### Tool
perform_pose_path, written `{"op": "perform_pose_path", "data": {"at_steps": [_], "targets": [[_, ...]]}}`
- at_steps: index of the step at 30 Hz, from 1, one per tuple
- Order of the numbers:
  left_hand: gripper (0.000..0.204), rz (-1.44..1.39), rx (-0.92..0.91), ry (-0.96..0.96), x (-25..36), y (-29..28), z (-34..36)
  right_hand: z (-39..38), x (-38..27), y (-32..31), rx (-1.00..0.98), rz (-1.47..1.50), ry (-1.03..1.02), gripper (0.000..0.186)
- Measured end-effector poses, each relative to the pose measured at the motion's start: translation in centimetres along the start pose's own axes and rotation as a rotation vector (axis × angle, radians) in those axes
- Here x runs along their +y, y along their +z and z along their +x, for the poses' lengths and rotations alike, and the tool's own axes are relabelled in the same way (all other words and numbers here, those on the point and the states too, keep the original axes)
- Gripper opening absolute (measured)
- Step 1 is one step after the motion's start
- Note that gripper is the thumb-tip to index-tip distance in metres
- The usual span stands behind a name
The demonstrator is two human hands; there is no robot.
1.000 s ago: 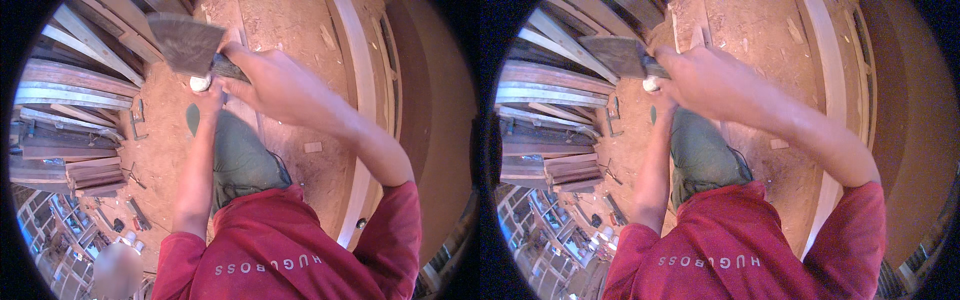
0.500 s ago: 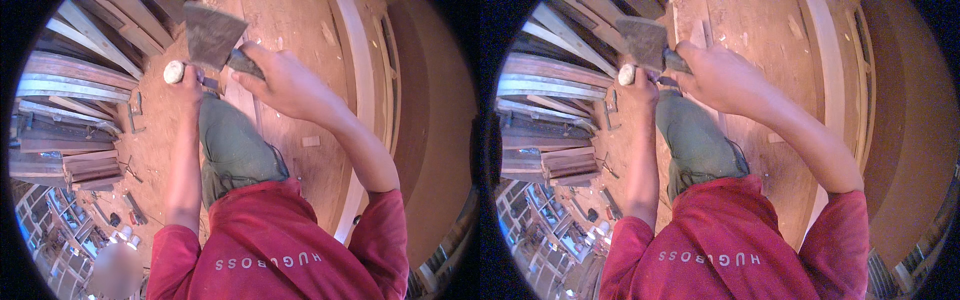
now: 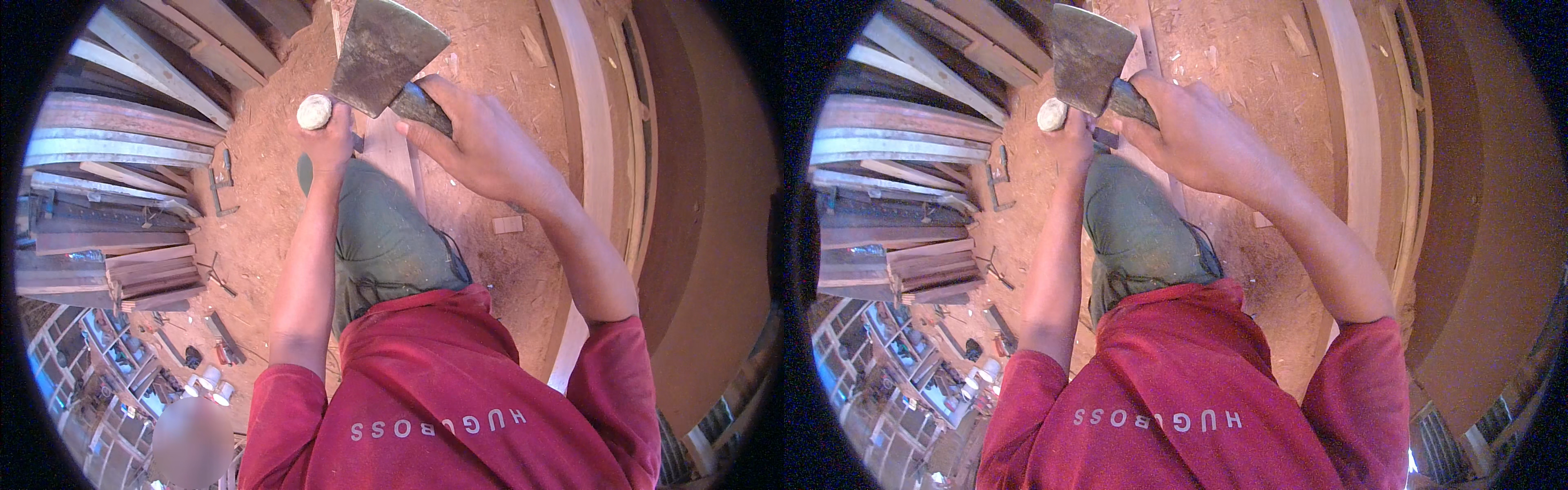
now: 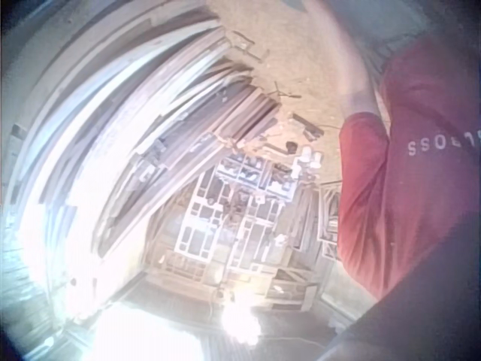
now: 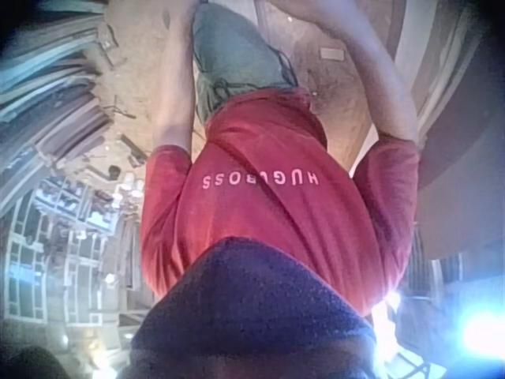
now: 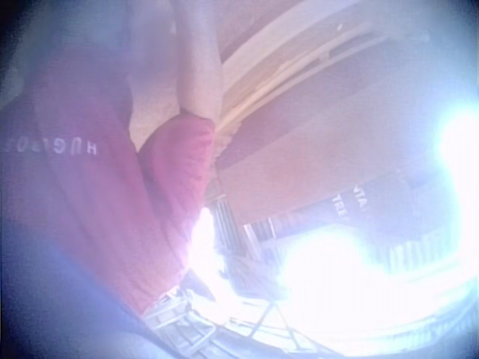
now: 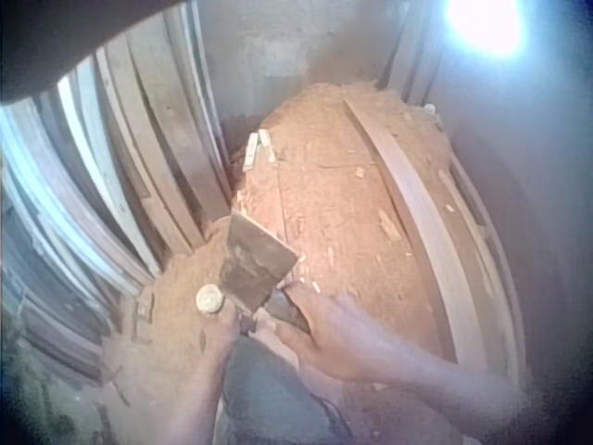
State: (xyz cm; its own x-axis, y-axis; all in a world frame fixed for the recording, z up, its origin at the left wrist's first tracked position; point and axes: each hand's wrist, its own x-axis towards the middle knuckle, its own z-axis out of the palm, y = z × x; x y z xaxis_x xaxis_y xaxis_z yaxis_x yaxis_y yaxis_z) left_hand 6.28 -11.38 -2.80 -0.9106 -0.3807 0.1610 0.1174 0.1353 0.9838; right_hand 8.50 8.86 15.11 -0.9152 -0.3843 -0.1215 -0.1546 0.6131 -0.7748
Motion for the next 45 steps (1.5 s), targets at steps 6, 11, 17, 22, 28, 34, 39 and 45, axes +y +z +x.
{"op": "perform_pose_path", "data": {"at_steps": [6, 11, 17, 22, 28, 34, 39, 45], "targets": [[0.006, -0.107, 0.000, -0.111, 0.0, 0.0, 0.3, -0.1, 0.6, 0.3, -0.012, -0.026, 0.040, 0.035], [0.008, -0.061, -0.005, -0.098, -0.5, -0.1, 0.3, -0.1, 0.1, 0.2, -0.054, -0.019, 0.068, 0.036], [0.012, -0.059, 0.056, -0.048, 1.7, 1.5, -0.4, 1.4, -0.5, 0.1, 0.059, -0.046, -0.154, 0.039], [0.017, 0.073, 0.085, 0.064, -0.4, 0.7, -0.3, 3.5, -4.2, -0.3, 0.084, -0.063, -0.250, 0.040], [0.017, -0.166, -0.005, -0.155, -0.7, 1.1, -0.9, 4.4, -1.9, -0.3, -0.214, -0.337, -0.105, 0.033], [0.013, -0.153, 0.138, -0.034, -3.5, 0.4, -1.5, 3.4, -4.7, 0.7, -0.035, -0.130, -0.162, 0.034], [0.020, -0.008, -0.067, -0.045, -0.9, -0.1, -1.7, 2.4, -1.4, 0.8, -0.224, -0.295, 0.018, 0.036], [0.007, -0.477, -0.050, -0.101, 0.1, -2.8, -1.9, -4.3, 6.4, 6.2, 0.068, -0.004, 0.215, 0.041]]}}
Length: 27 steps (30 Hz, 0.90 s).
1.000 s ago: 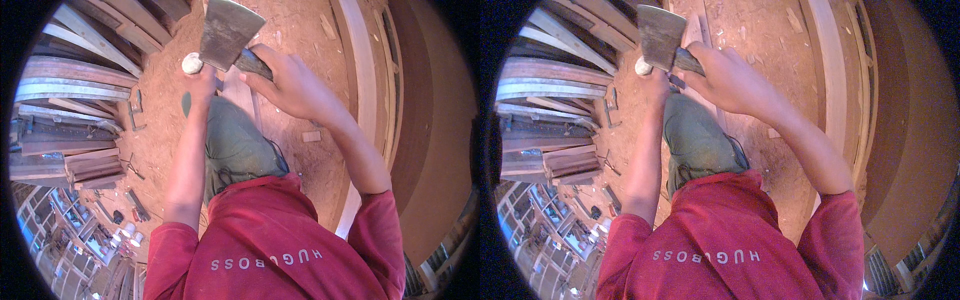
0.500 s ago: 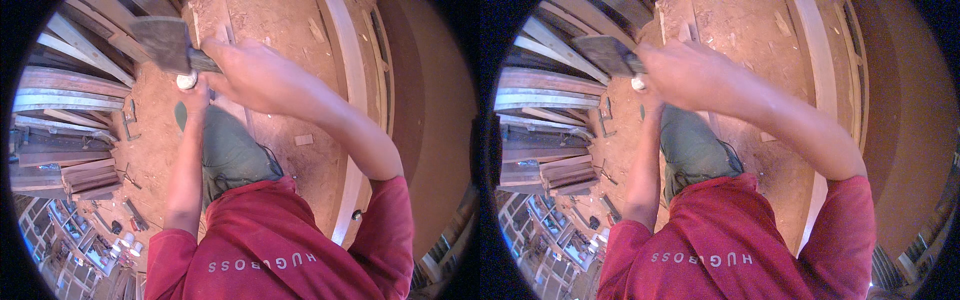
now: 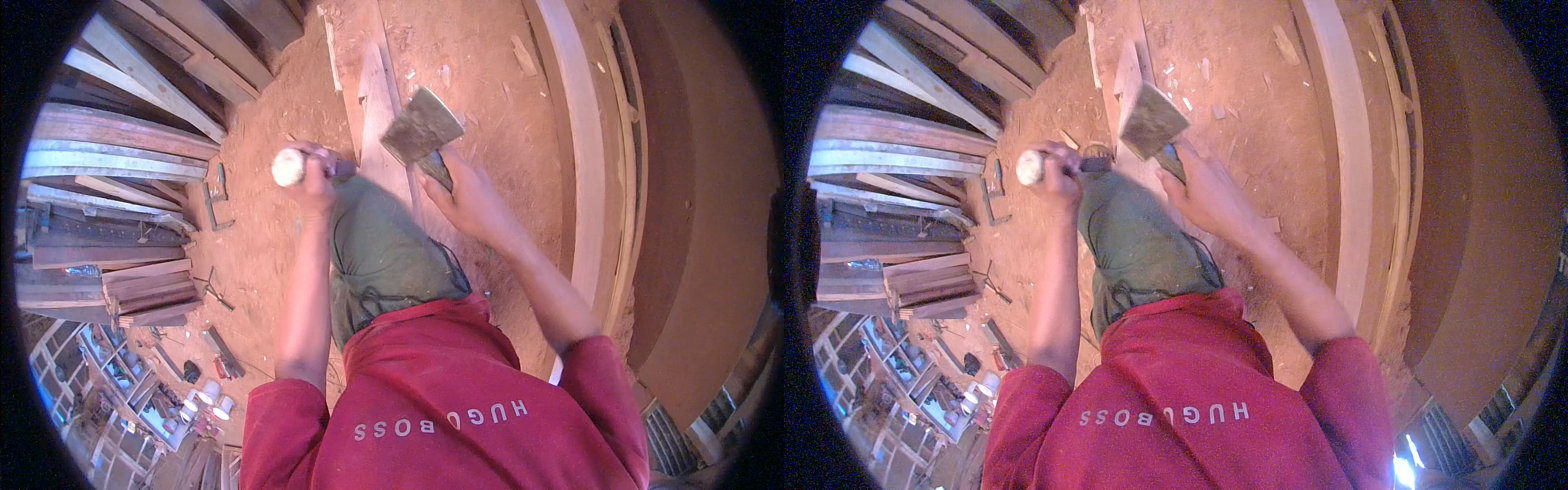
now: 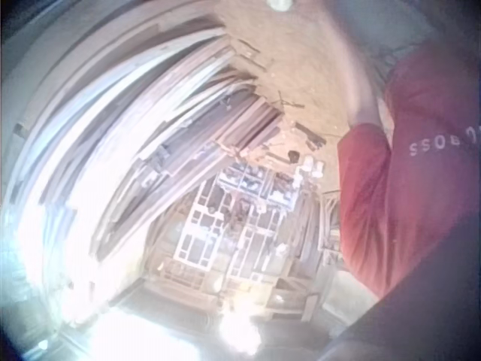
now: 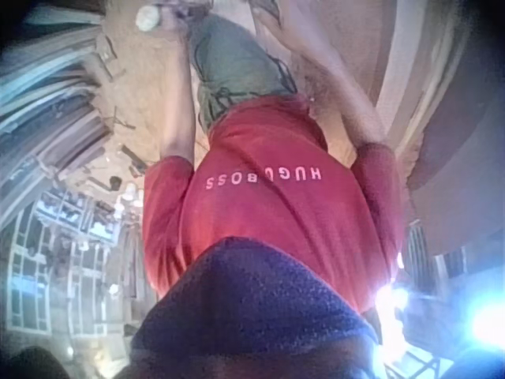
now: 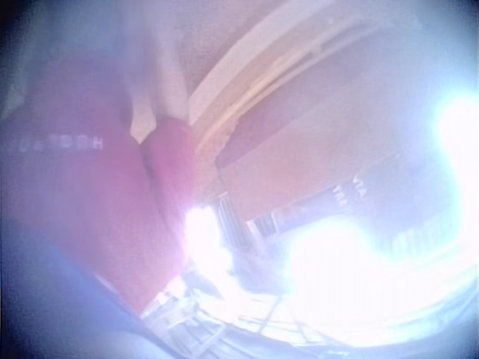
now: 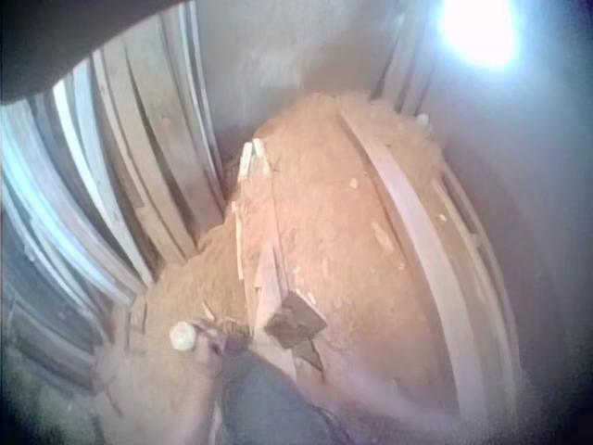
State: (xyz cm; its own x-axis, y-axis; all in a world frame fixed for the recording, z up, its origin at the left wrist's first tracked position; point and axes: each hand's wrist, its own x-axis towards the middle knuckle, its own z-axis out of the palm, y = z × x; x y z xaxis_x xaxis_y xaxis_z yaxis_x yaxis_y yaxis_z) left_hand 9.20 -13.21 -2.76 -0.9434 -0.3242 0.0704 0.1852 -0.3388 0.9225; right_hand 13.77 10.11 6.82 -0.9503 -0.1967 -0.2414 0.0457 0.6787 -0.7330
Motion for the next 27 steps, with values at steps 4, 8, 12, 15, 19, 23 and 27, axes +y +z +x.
{"op": "perform_pose_path", "data": {"at_steps": [4, 8, 12, 15, 19, 23, 27], "targets": [[0.007, -0.034, 0.023, -0.004, 0.6, 0.8, 1.8, -2.4, 5.7, 5.5, -0.090, 0.027, 0.228, 0.050], [0.007, 0.020, 0.023, 0.024, -0.9, 2.4, 2.9, -3.5, 7.8, 9.6, -0.120, -0.107, 0.297, 0.045], [0.007, 0.029, 0.030, 0.021, -1.3, 3.6, 3.2, -3.4, 6.8, 10.2, -0.179, -0.087, 0.423, 0.048], [0.008, 0.071, 0.024, 0.076, -1.3, 4.3, 3.3, -3.3, 6.4, 9.7, -0.210, -0.048, 0.448, 0.048], [0.004, 0.030, -0.008, 0.038, -2.1, 3.0, 3.8, -3.1, 6.3, 9.5, -0.238, -0.067, 0.461, 0.048], [0.002, 0.009, -0.027, 0.046, -2.1, 3.2, 3.9, -3.0, 6.7, 9.7, -0.237, -0.022, 0.480, 0.048], [0.003, 0.076, -0.027, 0.091, -2.2, 3.7, 3.8, -3.3, 7.1, 10.0, -0.194, -0.045, 0.440, 0.046]]}}
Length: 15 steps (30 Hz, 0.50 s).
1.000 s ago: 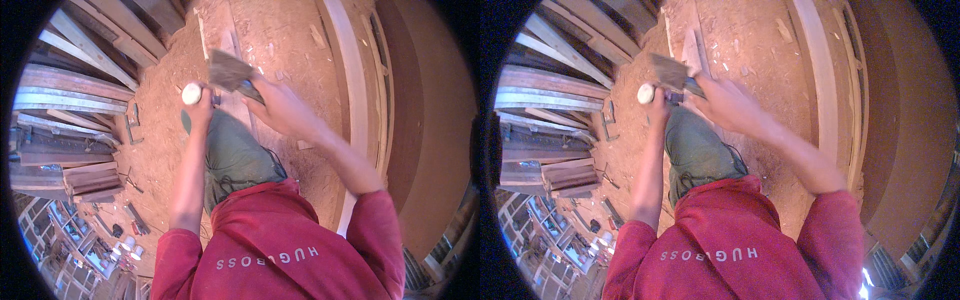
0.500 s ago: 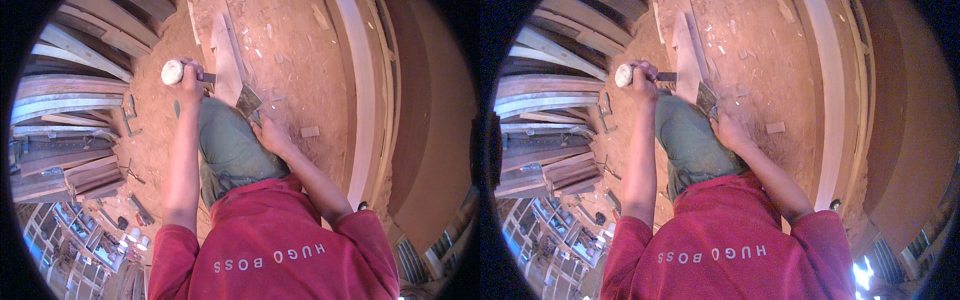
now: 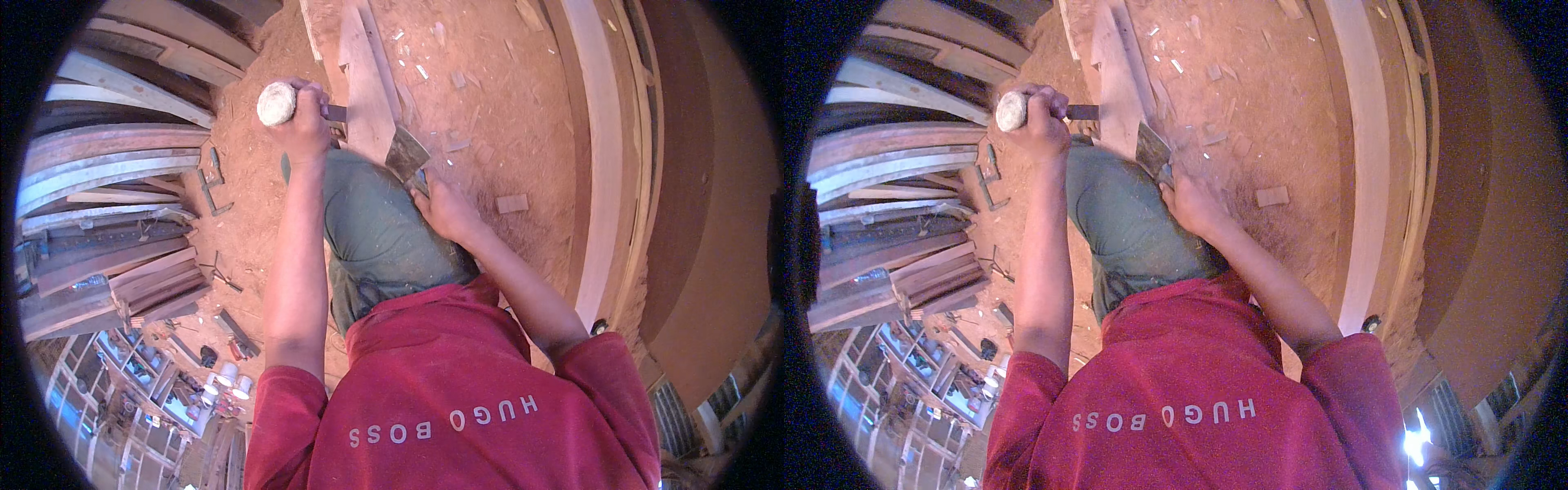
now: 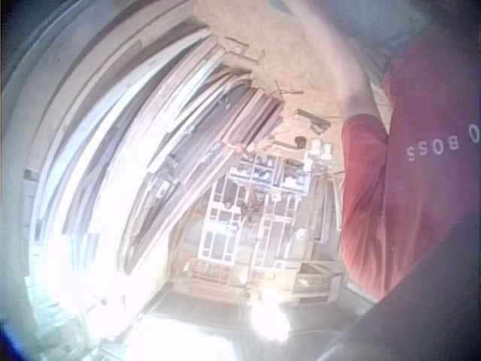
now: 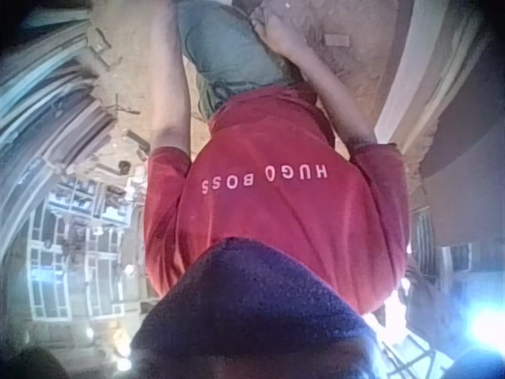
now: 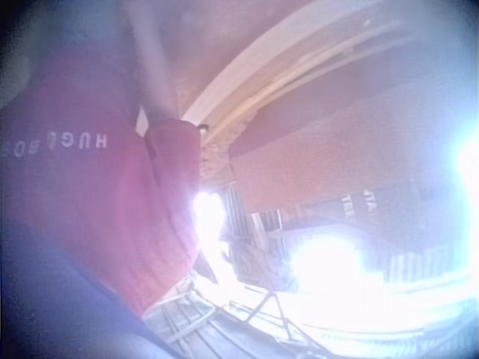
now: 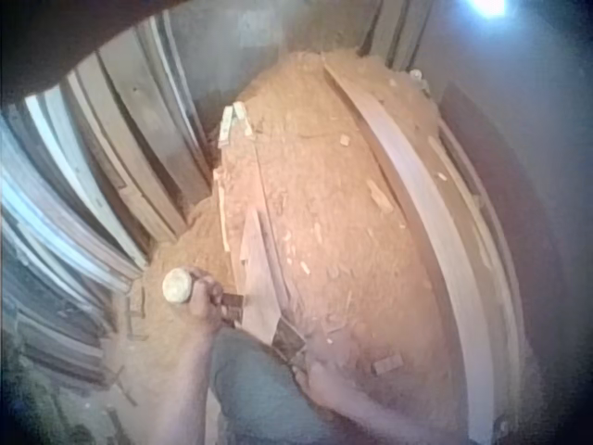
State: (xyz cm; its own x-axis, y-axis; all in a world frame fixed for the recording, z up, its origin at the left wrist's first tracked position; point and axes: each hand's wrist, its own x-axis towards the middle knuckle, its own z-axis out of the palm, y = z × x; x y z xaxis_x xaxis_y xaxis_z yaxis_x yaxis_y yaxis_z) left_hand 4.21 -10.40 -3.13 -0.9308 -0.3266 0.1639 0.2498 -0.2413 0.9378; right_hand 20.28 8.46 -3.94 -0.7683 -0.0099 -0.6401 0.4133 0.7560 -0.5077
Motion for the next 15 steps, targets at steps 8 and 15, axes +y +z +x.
{"op": "perform_pose_path", "data": {"at_steps": [8, 15], "targets": [[0.003, -0.012, 0.022, -0.021, 0.3, 0.3, 0.0, -0.1, -0.4, -0.8, -0.047, 0.003, 0.004, 0.046], [0.002, 0.008, -0.003, -0.048, 0.4, 0.3, 0.0, -0.2, -0.7, -1.2, -0.054, 0.001, 0.005, 0.044]]}}
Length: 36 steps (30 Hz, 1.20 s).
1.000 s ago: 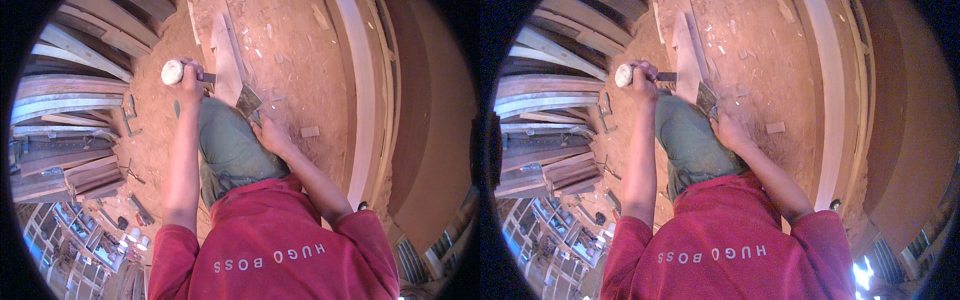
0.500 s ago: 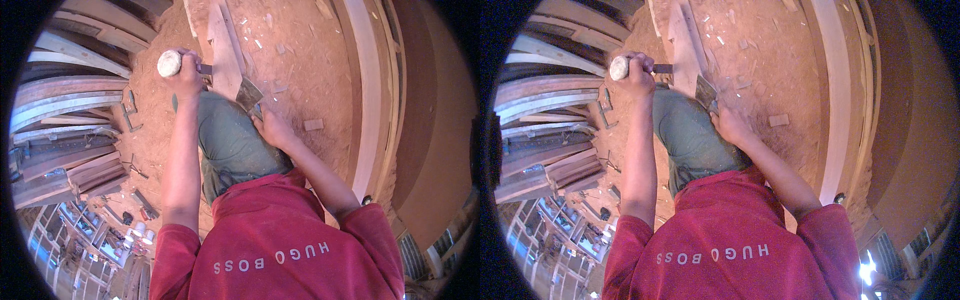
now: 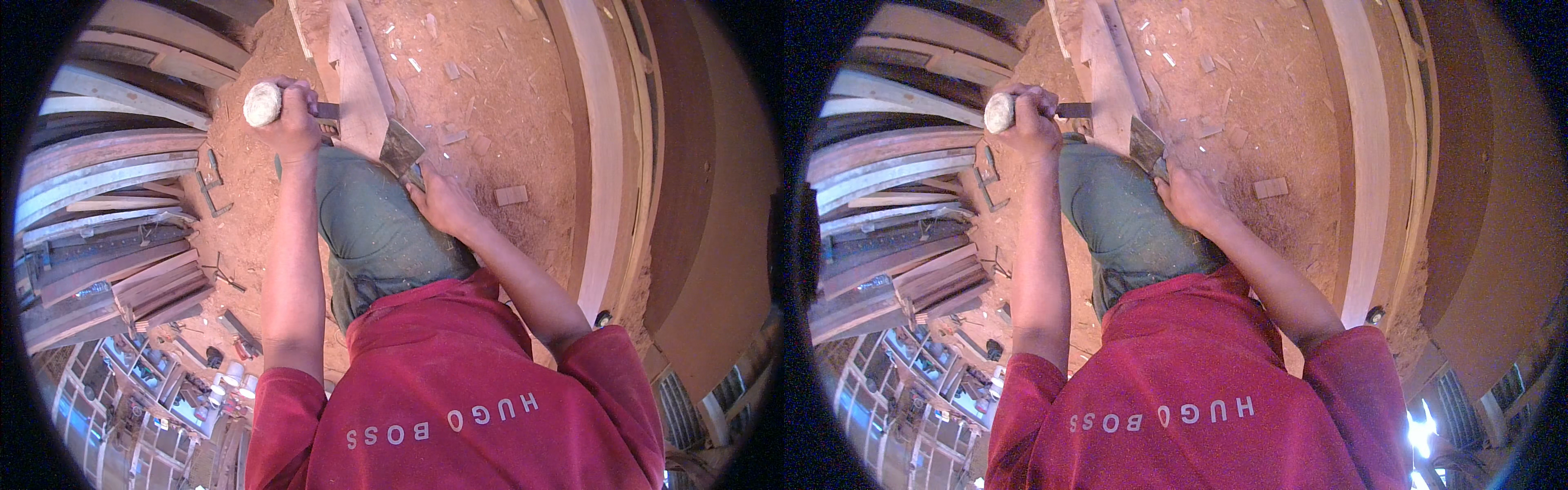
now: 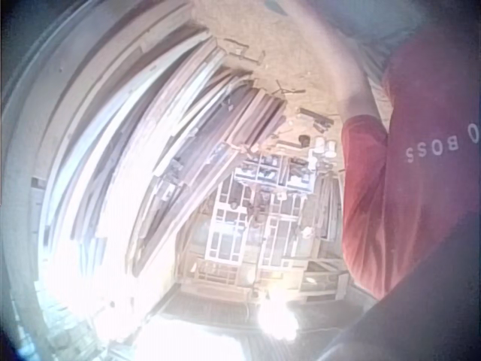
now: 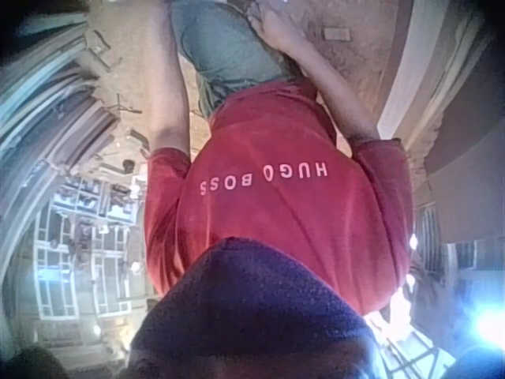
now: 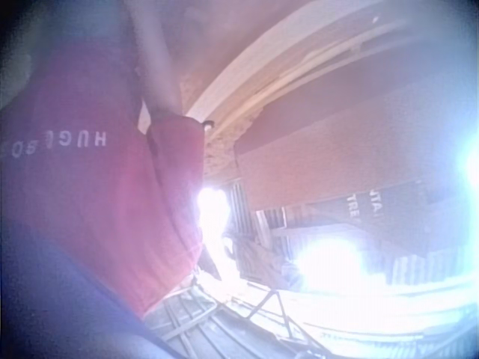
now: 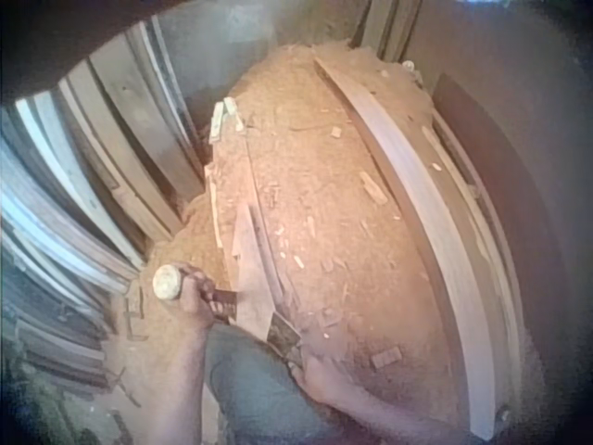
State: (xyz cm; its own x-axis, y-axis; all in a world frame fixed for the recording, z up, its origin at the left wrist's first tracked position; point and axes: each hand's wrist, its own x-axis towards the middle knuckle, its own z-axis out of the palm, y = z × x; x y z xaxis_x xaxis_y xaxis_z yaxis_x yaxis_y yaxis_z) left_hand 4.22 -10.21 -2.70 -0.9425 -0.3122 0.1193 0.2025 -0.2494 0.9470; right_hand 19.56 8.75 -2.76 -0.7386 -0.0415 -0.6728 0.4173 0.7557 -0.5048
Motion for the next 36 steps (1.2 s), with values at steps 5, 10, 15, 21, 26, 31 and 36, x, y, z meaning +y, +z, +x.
{"op": "perform_pose_path", "data": {"at_steps": [5, 10, 15, 21, 26, 31, 36], "targets": [[0.007, 0.130, -0.017, 0.053, 0.4, 1.1, 0.5, 0.0, -0.1, -0.1, -0.010, -0.007, 0.015, 0.046], [0.012, 0.275, -0.019, 0.018, 1.9, 2.6, 1.0, 0.1, 0.0, 0.0, -0.004, -0.009, 0.013, 0.047], [0.004, 0.068, 0.020, 0.019, 0.2, 1.3, 0.6, 0.1, 0.0, 0.0, -0.005, 0.011, 0.000, 0.047], [0.006, 0.056, 0.060, 0.048, 0.1, 1.3, 0.0, 0.3, 0.4, 0.3, 0.002, 0.022, -0.013, 0.047], [0.006, 0.160, 0.015, 0.065, 0.1, 1.3, 0.5, 0.3, 0.2, 0.1, -0.012, 0.008, -0.001, 0.048], [0.004, 0.143, 0.017, 0.049, 0.3, 1.7, 1.0, 0.3, 0.4, 0.3, -0.008, 0.009, 0.007, 0.048], [0.003, 0.154, -0.018, 0.064, 0.2, 1.3, 1.0, 0.1, 0.1, -0.1, -0.007, 0.019, 0.010, 0.049]]}}
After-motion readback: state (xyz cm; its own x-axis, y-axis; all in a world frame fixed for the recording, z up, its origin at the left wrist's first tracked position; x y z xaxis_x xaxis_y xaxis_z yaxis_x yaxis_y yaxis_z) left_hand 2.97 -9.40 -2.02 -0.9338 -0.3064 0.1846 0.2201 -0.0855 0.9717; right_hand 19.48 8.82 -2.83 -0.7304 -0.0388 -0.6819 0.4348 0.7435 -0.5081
